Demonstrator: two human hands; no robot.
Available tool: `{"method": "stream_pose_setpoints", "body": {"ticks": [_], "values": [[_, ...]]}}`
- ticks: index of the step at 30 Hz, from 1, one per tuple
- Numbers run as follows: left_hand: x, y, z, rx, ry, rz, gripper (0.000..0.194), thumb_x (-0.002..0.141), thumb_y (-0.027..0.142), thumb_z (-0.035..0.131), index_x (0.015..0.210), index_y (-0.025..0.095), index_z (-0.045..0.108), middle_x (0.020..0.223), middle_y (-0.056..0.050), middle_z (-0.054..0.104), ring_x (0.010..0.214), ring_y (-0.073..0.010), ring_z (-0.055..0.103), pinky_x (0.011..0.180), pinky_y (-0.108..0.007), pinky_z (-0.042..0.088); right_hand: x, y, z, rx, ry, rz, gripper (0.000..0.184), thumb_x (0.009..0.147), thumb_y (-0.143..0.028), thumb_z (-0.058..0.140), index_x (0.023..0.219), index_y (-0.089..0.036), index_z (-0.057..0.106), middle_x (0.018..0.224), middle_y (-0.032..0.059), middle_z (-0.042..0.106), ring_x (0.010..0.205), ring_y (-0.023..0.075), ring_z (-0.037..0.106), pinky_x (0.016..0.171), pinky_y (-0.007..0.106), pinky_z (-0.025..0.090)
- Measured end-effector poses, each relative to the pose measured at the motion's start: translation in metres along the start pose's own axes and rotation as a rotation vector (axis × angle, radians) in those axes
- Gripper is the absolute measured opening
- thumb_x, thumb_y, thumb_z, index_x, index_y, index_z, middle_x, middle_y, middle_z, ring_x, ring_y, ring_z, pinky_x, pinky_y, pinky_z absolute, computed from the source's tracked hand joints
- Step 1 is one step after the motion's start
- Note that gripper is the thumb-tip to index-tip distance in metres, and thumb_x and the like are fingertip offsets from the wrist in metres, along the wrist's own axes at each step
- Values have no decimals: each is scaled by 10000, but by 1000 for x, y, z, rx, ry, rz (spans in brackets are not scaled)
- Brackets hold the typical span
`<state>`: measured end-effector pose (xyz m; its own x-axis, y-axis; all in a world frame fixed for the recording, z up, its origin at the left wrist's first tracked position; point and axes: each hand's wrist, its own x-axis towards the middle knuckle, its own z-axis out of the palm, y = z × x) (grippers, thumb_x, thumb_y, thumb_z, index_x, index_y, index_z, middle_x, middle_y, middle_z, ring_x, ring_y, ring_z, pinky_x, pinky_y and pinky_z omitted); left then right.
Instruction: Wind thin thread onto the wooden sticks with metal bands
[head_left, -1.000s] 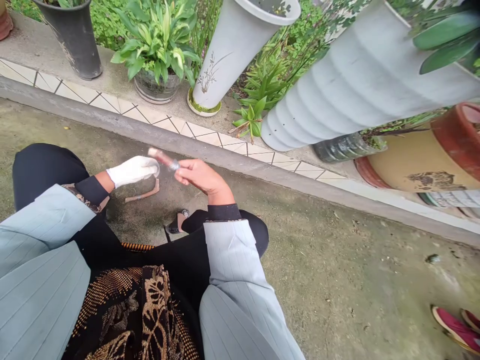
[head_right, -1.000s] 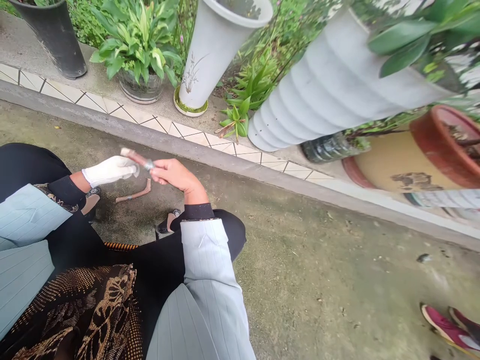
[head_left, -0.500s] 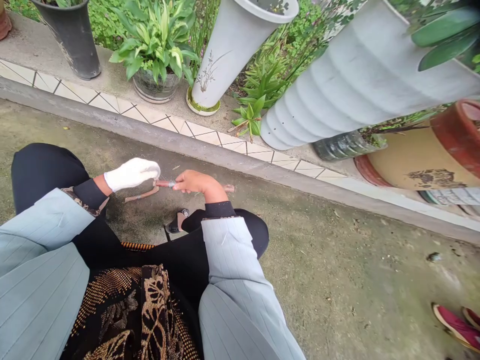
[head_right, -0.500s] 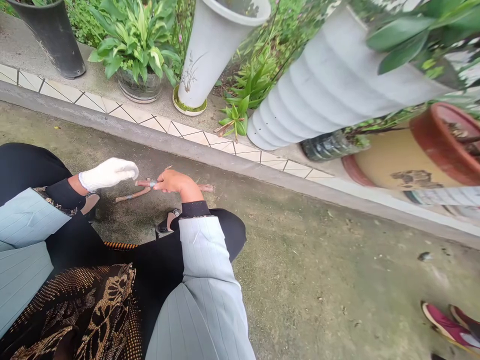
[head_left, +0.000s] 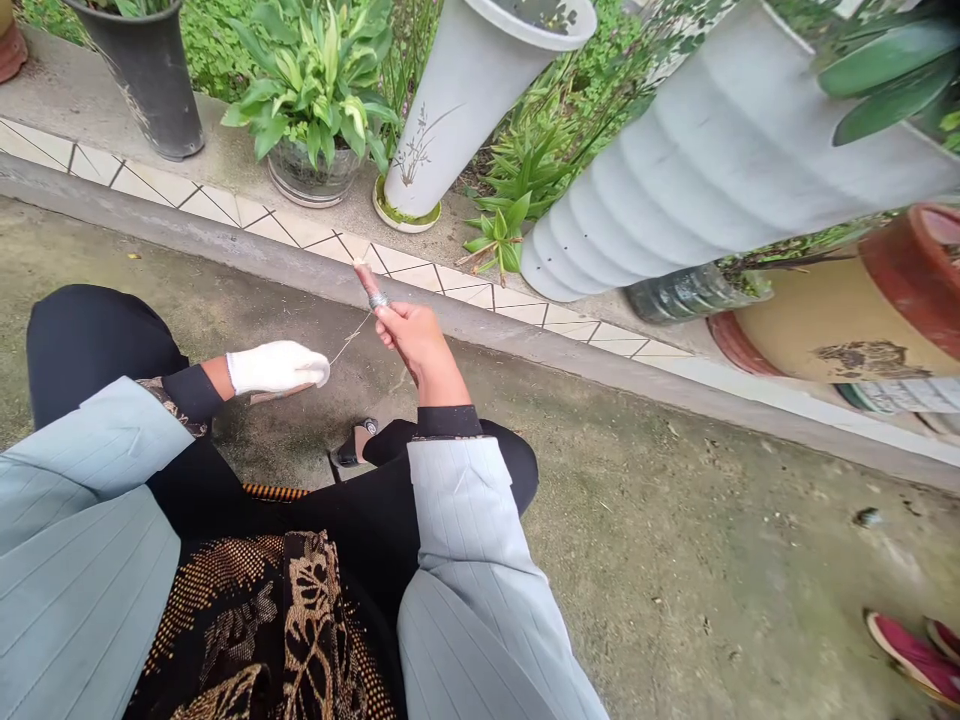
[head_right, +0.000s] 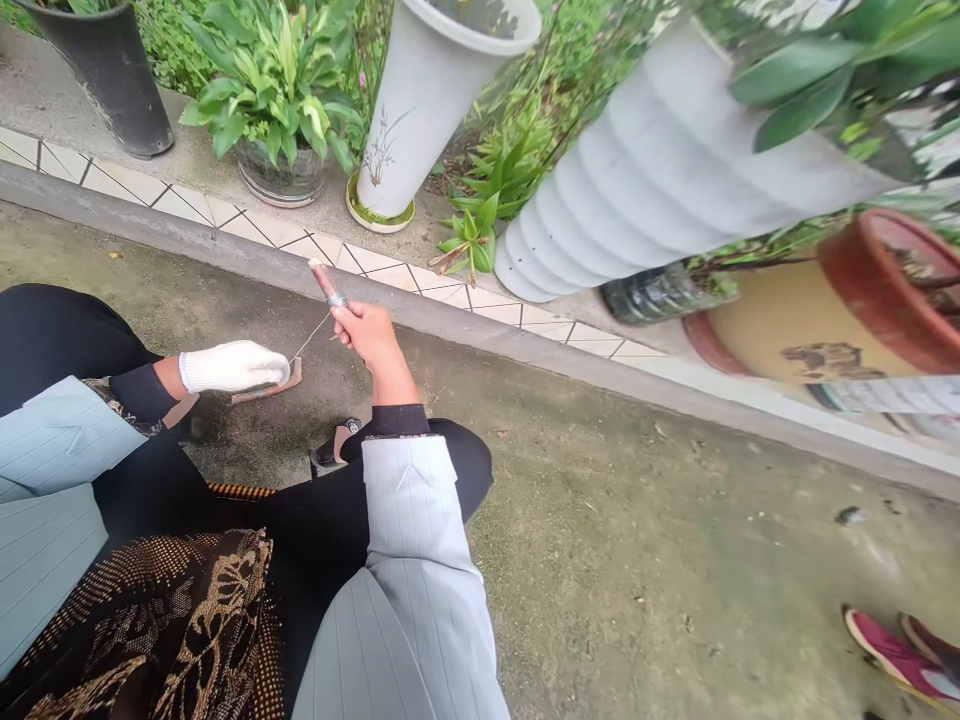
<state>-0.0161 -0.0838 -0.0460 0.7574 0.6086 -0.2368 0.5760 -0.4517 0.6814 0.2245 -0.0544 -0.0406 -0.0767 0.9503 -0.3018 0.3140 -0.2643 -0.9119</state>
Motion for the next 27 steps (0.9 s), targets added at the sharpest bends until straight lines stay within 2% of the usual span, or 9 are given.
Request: {"method": "stream_pose_setpoints", "body": {"ticks": [5, 9, 12, 15, 17, 18, 20, 23, 27], "values": [[-3, 6, -3, -12, -47, 119, 254, 882, 292, 455, 746, 179, 638, 673, 1, 611, 589, -122, 479, 607, -218, 341, 1, 0, 7, -613, -40, 73, 255, 851, -389, 610, 732, -165, 635, 616, 20, 614, 539, 113, 510, 549, 249, 345], [-5, 0, -5, -99, 30, 70, 287, 883, 351, 453, 788, 160, 646, 750, -7, 654, 653, -123, 522, 659, -208, 377, -4, -5, 12, -874, -261, 117, 239, 862, -356, 604, 716, -171, 642, 637, 39, 632, 574, 125, 522, 572, 266, 330], [-6, -7, -10, -170, 130, -1, 314, 872, 399, 469, 830, 152, 657, 789, -14, 675, 709, -136, 549, 697, -215, 407, -10, -7, 15, -840, -640, 187, 236, 836, -292, 619, 637, -167, 597, 560, -1, 564, 502, 98, 465, 545, 258, 326], [-3, -15, -13, -241, 223, -63, 292, 853, 381, 494, 832, 139, 656, 758, -15, 663, 681, -130, 530, 660, -216, 410, -19, -12, 18, -576, -1028, 141, 163, 816, -296, 628, 724, -162, 638, 549, -45, 528, 480, 72, 424, 531, 232, 335], [0, -19, -10, -308, 266, -84, 278, 841, 368, 509, 828, 128, 649, 735, -20, 646, 632, -116, 501, 610, -215, 396, -25, -18, 17, -373, -1103, 25, 170, 801, -325, 641, 775, -157, 645, 588, -49, 541, 507, 65, 437, 540, 220, 349], [2, -20, -7, -356, 275, -84, 279, 838, 371, 513, 824, 124, 643, 713, -21, 631, 603, -110, 484, 586, -215, 388, -27, -21, 16, -281, -1047, -40, 186, 798, -339, 641, 771, -154, 633, 610, -45, 546, 522, 64, 444, 545, 216, 353], [4, -20, 1, -480, 245, -69, 298, 850, 395, 508, 824, 125, 632, 656, -15, 587, 551, -100, 456, 546, -215, 376, -29, -25, 11, -142, -774, -128, 224, 809, -361, 618, 726, -155, 587, 625, -37, 536, 529, 63, 439, 535, 212, 343], [6, -17, 13, -599, 110, -42, 341, 882, 440, 487, 862, 132, 634, 581, 12, 512, 504, -92, 425, 516, -207, 364, -24, -22, 5, -132, -351, -60, 260, 832, -365, 577, 673, -164, 533, 590, -30, 507, 500, 69, 418, 509, 218, 317], [5, -13, 14, -470, -30, -7, 399, 899, 486, 483, 914, 128, 659, 607, 2, 545, 522, -96, 451, 525, -204, 368, -16, -11, 3, -407, -208, 11, 252, 831, -372, 590, 695, -160, 572, 578, -23, 531, 525, 88, 447, 552, 235, 318]]}}
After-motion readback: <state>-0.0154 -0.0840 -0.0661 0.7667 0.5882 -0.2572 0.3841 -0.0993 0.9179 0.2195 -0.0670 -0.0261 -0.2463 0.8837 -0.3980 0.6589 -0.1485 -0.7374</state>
